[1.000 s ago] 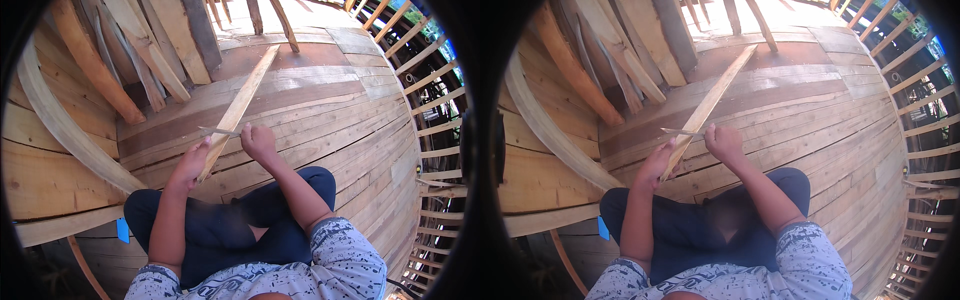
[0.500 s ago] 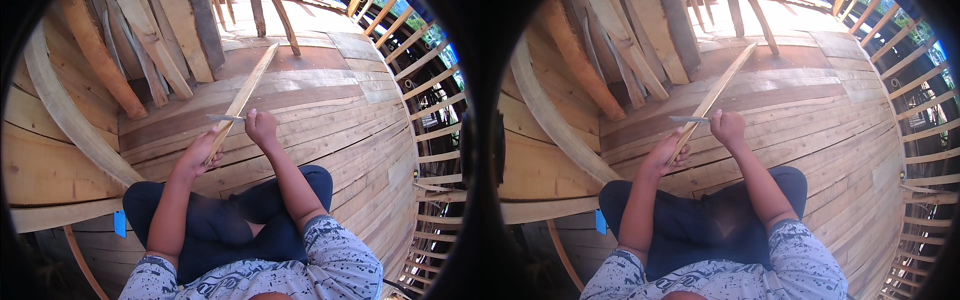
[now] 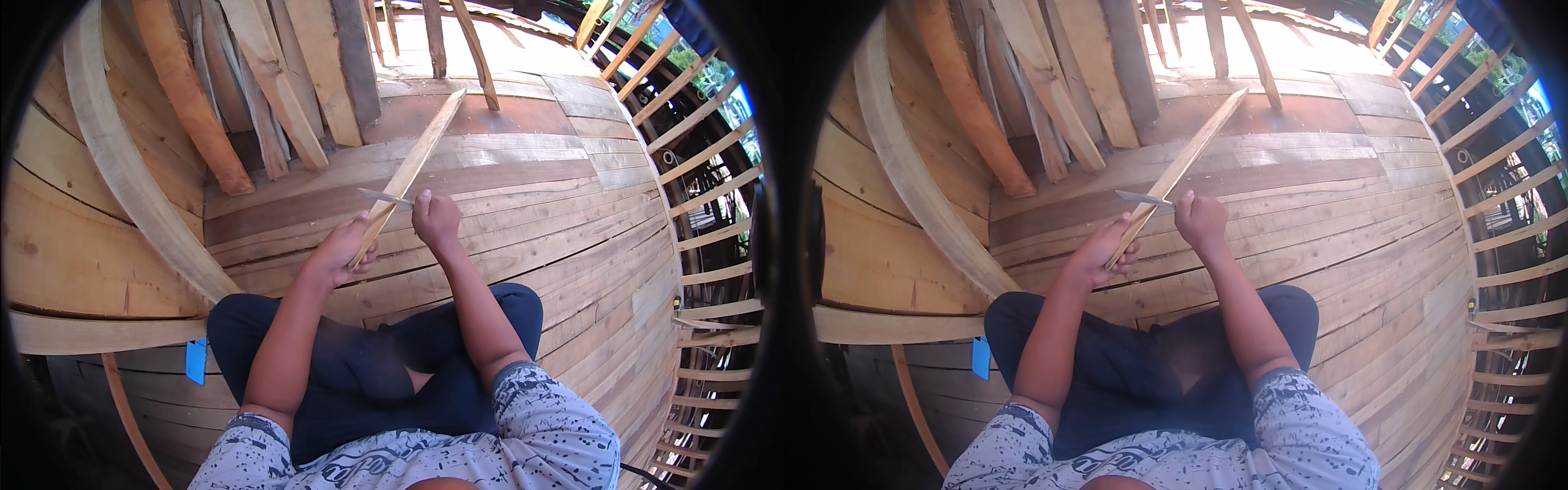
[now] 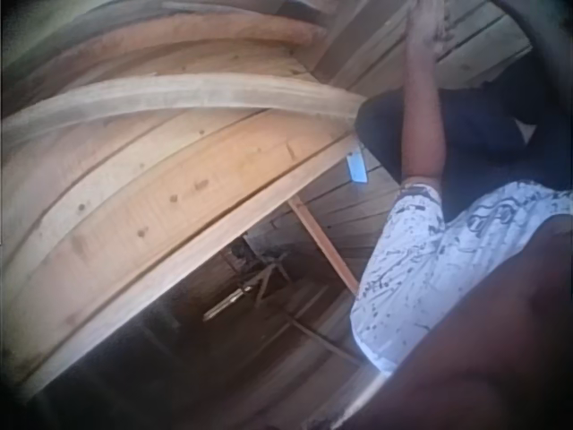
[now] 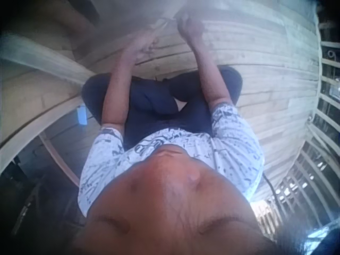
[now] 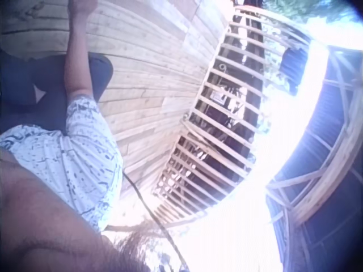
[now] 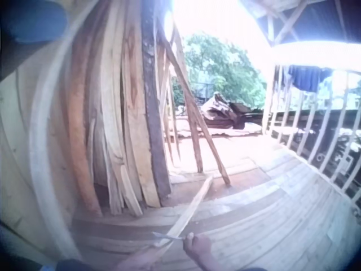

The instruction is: The person sits cross-legged on a wooden floor and uses a knife to shave thin strips of wood from a small plank held in their left hand. They repeatedly scrape the blade along the wood's surface to remove material, occasionally adjusting their grip on the plank.

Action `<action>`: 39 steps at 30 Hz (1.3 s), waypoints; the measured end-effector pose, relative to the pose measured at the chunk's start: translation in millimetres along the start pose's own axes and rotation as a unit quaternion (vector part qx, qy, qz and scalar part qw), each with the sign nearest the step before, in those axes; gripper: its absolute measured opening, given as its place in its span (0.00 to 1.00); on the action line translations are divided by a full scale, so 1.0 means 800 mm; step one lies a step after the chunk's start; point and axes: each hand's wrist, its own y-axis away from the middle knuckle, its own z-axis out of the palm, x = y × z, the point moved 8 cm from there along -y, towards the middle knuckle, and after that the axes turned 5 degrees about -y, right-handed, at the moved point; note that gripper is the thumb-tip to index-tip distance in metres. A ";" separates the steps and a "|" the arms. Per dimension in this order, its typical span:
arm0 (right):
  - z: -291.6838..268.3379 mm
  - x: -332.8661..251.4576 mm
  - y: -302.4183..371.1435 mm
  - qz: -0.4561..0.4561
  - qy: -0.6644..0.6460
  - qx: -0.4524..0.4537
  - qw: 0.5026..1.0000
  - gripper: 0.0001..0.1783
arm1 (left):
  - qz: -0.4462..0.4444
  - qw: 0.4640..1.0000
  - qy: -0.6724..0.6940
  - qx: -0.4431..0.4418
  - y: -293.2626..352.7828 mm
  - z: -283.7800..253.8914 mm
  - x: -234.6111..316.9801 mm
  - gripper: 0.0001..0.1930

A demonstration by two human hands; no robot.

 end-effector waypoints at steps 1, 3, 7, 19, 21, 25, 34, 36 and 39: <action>0.001 0.000 0.004 0.003 0.003 -0.002 1.000 0.28 | 0.001 1.000 0.003 -0.009 0.000 0.000 0.001 0.16; -0.003 -0.025 0.016 0.037 -0.008 -0.023 0.999 0.28 | -0.011 1.000 0.020 -0.002 0.008 -0.005 0.001 0.15; -0.010 -0.087 0.040 -0.023 -0.030 -0.072 0.997 0.29 | -0.027 0.998 0.055 -0.023 0.002 -0.019 -0.005 0.15; -0.027 -0.040 0.002 0.014 0.054 -0.025 0.998 0.29 | -0.013 1.000 0.013 0.008 0.013 -0.011 -0.004 0.15; -0.021 -0.027 -0.010 0.026 0.008 -0.061 0.998 0.29 | -0.023 0.999 0.033 0.028 0.013 -0.004 0.000 0.16; -0.014 -0.061 0.019 0.013 0.031 -0.088 0.996 0.29 | -0.009 0.998 -0.007 0.069 0.012 -0.015 0.003 0.17; -0.013 0.028 -0.010 0.135 0.057 -0.067 0.987 0.31 | 0.000 0.999 0.002 0.047 0.023 -0.007 0.000 0.16; -0.001 -0.039 0.018 0.080 -0.001 -0.116 0.990 0.30 | 0.001 0.998 0.006 0.061 0.022 -0.009 0.003 0.15; -0.002 -0.078 0.032 0.040 0.000 -0.158 0.987 0.30 | -0.003 0.999 0.027 0.046 0.023 -0.010 -0.001 0.15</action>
